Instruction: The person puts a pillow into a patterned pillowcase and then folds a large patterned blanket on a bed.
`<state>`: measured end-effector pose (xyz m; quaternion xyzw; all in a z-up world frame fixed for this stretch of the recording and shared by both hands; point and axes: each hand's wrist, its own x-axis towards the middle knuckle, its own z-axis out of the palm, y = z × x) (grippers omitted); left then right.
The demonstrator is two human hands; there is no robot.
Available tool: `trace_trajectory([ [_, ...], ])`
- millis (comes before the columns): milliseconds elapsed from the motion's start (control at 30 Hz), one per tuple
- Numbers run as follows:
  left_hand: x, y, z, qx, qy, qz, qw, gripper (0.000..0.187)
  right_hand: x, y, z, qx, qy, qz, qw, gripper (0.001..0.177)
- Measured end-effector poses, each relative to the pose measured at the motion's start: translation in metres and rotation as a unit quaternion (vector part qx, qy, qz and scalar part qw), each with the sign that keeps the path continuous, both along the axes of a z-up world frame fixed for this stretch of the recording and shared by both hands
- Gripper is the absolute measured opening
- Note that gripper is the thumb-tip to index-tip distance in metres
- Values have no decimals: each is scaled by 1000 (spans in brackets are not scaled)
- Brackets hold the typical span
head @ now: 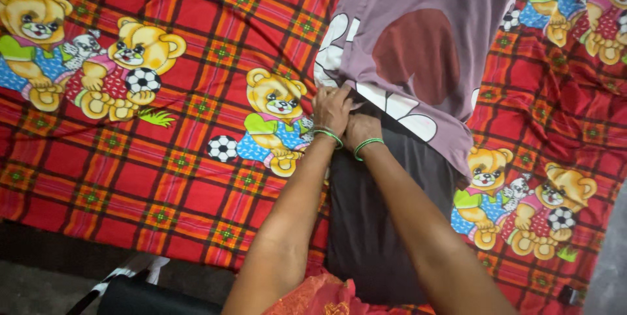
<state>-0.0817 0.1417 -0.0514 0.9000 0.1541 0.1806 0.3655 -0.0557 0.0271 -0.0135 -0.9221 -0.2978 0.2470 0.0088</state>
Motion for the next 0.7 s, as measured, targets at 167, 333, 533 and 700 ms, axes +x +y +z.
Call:
trace_trajectory([
  [167, 14, -8, -4, -98, -53, 17, 994, 54, -17, -19, 47, 171, -121, 81, 974, 35],
  [333, 15, -5, -16, -87, -61, -24, 994, 60, -21, -54, 80, 385, -149, 82, 907, 23],
  [533, -75, -12, 32, -23, 60, -120, 991, 62, -24, -82, 94, 431, -197, -77, 877, 19],
  [700, -99, -54, 59, -70, -55, -77, 993, 49, -36, -71, 85, 491, -199, -69, 846, 26],
])
